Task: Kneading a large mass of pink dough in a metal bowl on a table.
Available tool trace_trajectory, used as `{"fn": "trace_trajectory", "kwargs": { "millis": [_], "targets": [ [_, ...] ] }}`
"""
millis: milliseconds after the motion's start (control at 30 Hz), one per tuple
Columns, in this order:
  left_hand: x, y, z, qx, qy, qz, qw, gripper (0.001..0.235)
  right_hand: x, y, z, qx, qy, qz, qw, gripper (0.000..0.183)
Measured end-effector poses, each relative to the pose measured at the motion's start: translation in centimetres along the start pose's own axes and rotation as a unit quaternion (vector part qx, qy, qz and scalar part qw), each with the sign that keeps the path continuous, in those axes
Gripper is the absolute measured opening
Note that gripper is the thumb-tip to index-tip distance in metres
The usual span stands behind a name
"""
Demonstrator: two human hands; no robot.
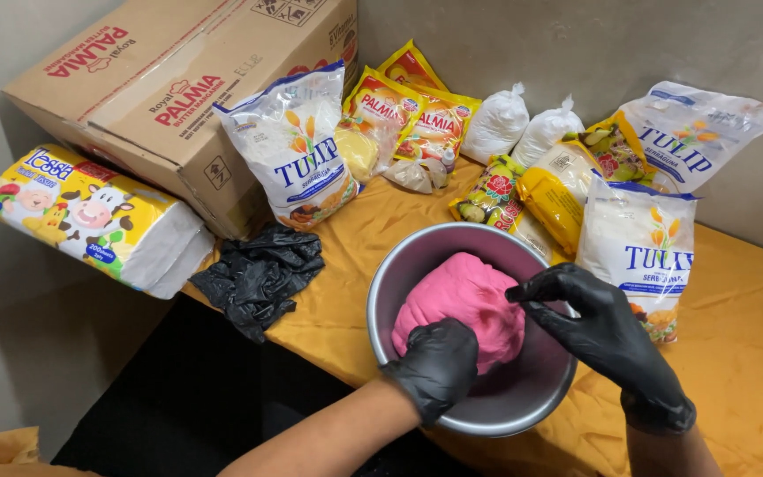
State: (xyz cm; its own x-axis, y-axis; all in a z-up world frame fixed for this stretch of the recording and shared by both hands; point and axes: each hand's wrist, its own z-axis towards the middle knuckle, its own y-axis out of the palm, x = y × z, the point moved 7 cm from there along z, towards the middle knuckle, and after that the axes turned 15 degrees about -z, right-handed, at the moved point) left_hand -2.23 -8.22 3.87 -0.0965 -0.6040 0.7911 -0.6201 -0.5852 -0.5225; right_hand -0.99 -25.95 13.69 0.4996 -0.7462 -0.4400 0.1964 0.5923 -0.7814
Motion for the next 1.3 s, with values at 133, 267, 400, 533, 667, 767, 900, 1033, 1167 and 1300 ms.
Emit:
{"fn": "trace_trajectory", "kwargs": {
  "millis": [133, 267, 400, 533, 667, 767, 900, 1033, 1167, 1300],
  "targets": [
    [-0.1, 0.0, 0.3, -0.074, -0.009, 0.003, 0.997, 0.04, 3.8, 5.6, -1.1, -0.229, 0.06, 0.03, 0.971, 0.022],
    [-0.2, -0.3, 0.8, -0.147, -0.02, 0.007, 0.989, 0.039, -1.7, 6.3, -2.3, -0.266, 0.576, 0.205, 0.746, 0.023],
    [-0.1, -1.3, 1.9, -0.198, -0.025, 0.011, 0.98, 0.043, 2.1, 9.0, -3.0, -0.3, 0.431, 0.109, 0.844, 0.02],
    [-0.5, -3.4, 8.2, 0.246, 0.126, 0.12, 0.953, 0.029, 4.2, 11.1, -3.7, -0.338, 0.056, -0.11, 0.933, 0.033],
    [-2.1, -1.3, 13.0, 0.009, 0.043, -0.064, 0.997, 0.116, 2.2, 6.6, -2.1, -0.264, -0.036, 0.023, 0.964, 0.013],
    [2.1, -2.7, 8.7, 0.056, 0.109, -0.084, 0.989, 0.067, 4.2, 2.9, -2.4, -0.169, 0.102, -0.066, 0.978, 0.049],
    [0.2, -3.9, 9.4, 0.092, 0.114, -0.011, 0.989, 0.05, 3.0, 5.5, -1.3, -0.167, 0.062, -0.098, 0.979, 0.118],
    [1.7, -6.3, 6.8, 0.134, 0.152, -0.047, 0.978, 0.028, 5.2, 9.2, -1.5, -0.338, 0.146, -0.199, 0.908, 0.132],
    [2.0, -8.5, 2.4, 0.203, 0.212, -0.121, 0.948, 0.007, 4.0, 9.1, -1.0, -0.227, 0.034, -0.172, 0.958, 0.104],
    [1.5, -7.4, -1.6, 0.265, 0.203, -0.098, 0.938, 0.005, 6.1, 9.8, -2.5, -0.221, 0.039, -0.179, 0.958, 0.098]
  ]
}}
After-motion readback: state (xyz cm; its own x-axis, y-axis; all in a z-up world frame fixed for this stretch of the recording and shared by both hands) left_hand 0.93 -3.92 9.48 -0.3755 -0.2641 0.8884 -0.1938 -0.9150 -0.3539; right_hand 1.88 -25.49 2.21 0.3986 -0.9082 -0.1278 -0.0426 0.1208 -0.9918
